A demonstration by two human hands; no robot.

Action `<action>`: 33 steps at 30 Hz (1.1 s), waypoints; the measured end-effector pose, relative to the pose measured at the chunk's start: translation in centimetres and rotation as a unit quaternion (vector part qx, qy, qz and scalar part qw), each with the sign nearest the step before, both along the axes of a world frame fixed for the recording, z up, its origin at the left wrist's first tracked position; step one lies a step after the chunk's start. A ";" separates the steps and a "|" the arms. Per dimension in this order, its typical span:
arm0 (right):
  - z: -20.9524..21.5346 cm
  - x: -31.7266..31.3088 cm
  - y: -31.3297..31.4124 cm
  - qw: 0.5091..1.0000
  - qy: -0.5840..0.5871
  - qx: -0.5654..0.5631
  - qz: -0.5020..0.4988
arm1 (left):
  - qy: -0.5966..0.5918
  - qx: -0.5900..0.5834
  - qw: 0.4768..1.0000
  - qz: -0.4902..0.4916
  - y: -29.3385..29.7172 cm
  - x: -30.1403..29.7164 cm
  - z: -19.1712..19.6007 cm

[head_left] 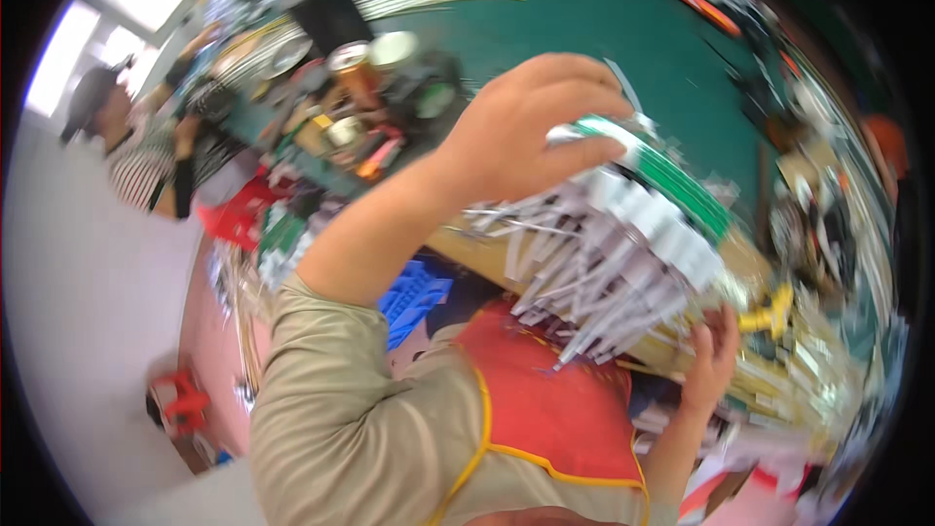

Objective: The person assembles LED components and wires onto a circuit board by hand.

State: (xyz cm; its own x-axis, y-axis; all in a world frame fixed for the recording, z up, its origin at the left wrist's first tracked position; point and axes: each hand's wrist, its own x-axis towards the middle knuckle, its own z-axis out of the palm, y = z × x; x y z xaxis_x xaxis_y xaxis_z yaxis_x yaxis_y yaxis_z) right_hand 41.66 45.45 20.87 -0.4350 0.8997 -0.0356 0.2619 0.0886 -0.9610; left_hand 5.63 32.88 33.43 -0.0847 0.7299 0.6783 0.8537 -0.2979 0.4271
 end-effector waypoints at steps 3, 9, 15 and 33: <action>0.1 -0.2 1.1 0.998 0.015 0.061 0.008 | 0.026 0.173 0.975 0.135 -9.3 -2.7 -0.6; 2.9 -2.9 3.7 0.993 0.022 0.090 -0.067 | -0.181 0.236 0.733 0.611 -30.8 -11.9 -9.7; 5.1 -4.8 4.9 0.983 0.019 0.139 -0.115 | -0.220 0.027 0.616 0.756 -49.2 -15.6 -26.3; 7.3 -7.8 3.2 0.969 -0.058 0.197 -0.136 | -0.142 -0.466 0.484 0.727 -45.3 -20.4 -33.4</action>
State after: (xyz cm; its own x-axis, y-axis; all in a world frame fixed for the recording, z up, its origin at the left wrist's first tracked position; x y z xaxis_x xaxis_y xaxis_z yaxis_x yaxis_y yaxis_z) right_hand 33.85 48.68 28.19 -0.1933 0.9340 0.3003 0.4306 0.3558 -0.8294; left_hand -14.74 -12.43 0.01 -0.9615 -0.2630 -0.0790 -0.2606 0.9646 -0.0404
